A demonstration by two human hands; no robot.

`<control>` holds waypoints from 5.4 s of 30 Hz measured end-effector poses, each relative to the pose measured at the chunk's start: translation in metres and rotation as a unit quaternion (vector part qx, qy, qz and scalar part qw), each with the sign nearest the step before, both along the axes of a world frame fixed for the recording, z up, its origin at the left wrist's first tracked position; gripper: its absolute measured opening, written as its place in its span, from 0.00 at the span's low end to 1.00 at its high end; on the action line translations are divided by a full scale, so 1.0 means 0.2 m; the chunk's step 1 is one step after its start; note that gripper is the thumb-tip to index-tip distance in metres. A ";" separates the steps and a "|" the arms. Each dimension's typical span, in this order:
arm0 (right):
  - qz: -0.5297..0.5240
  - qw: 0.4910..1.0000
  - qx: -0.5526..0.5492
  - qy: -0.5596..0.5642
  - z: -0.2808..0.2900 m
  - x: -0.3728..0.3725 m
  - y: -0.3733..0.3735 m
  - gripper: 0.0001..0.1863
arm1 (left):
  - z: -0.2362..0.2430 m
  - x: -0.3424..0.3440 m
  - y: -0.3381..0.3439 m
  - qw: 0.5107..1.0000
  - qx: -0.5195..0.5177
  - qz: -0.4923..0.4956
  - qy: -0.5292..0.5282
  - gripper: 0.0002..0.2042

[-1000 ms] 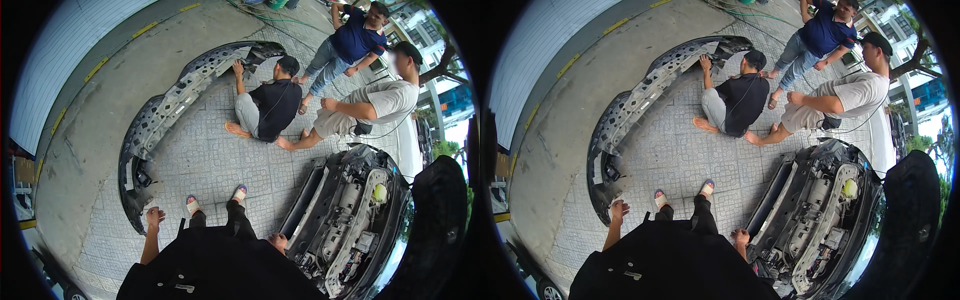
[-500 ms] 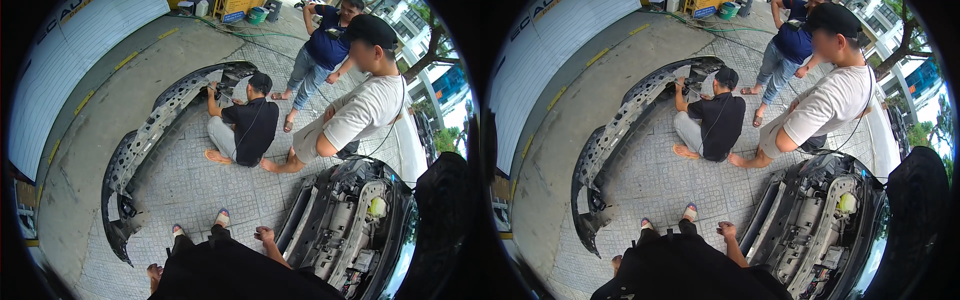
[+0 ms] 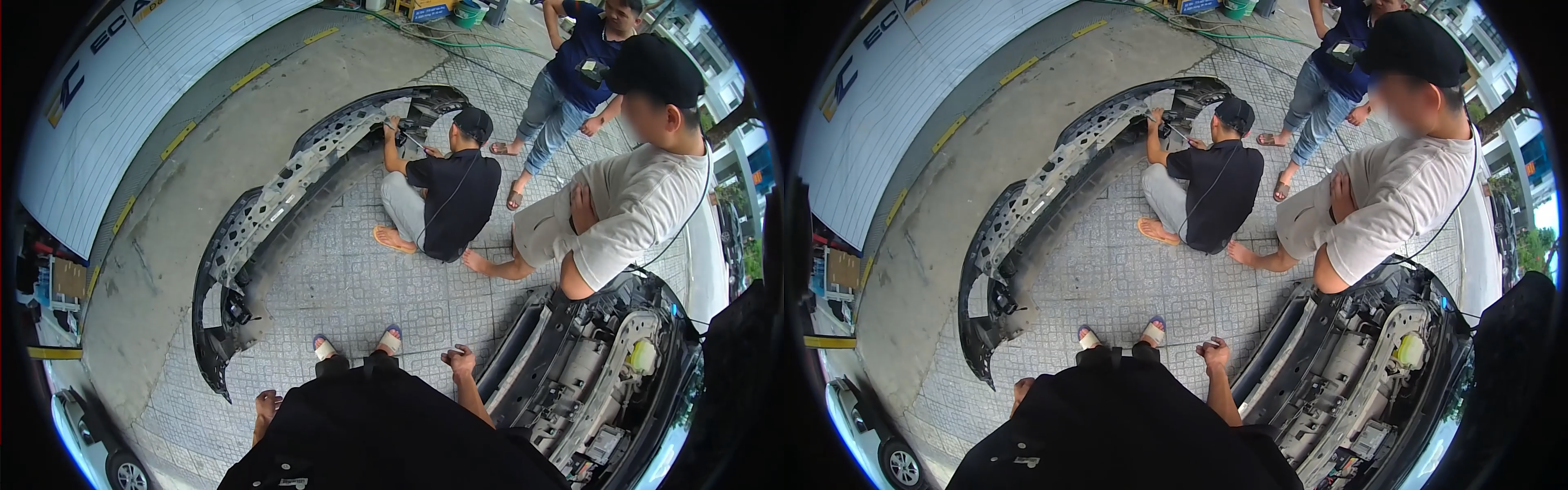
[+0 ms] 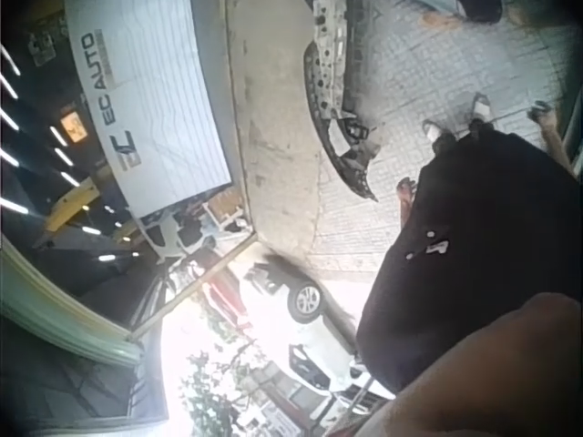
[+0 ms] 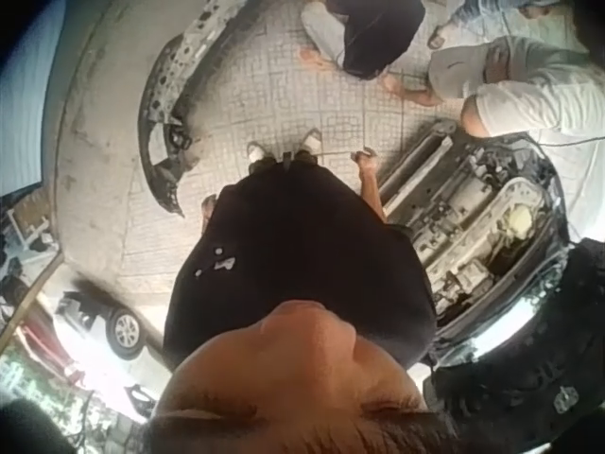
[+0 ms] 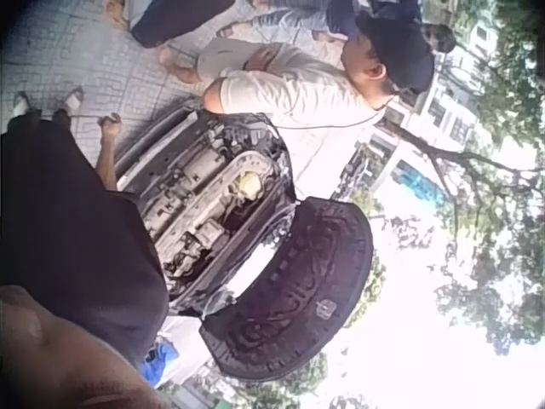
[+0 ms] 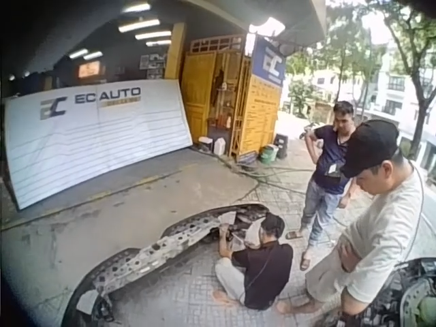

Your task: Repairing a car bumper and fog light housing using a screwdriver.

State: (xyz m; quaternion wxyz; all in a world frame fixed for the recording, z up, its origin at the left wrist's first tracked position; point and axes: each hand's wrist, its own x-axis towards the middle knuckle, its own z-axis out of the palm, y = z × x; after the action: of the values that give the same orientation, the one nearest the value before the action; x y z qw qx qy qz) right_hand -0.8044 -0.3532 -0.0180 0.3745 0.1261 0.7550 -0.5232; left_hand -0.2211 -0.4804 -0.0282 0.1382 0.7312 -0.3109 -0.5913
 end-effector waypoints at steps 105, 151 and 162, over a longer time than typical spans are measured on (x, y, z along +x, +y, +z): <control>0.000 0.976 0.213 0.034 0.25 0.46 -0.08 0.12 | -0.03 0.03 -0.08 0.989 0.010 0.134 0.057 0.15; -0.126 0.986 0.099 0.036 -0.06 0.39 -0.09 0.06 | -0.06 0.19 -0.14 0.991 0.028 0.122 0.047 0.22; -0.135 0.978 0.159 0.028 -0.08 0.43 -0.02 0.07 | -0.12 0.25 -0.04 0.994 0.007 0.100 0.034 0.22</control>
State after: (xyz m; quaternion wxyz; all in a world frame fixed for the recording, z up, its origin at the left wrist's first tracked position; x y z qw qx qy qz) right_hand -0.7179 -0.3573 -0.0336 0.2547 0.2702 0.8146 -0.4456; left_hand -0.1711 -0.4892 -0.0518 0.2019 0.7391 -0.2269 -0.6012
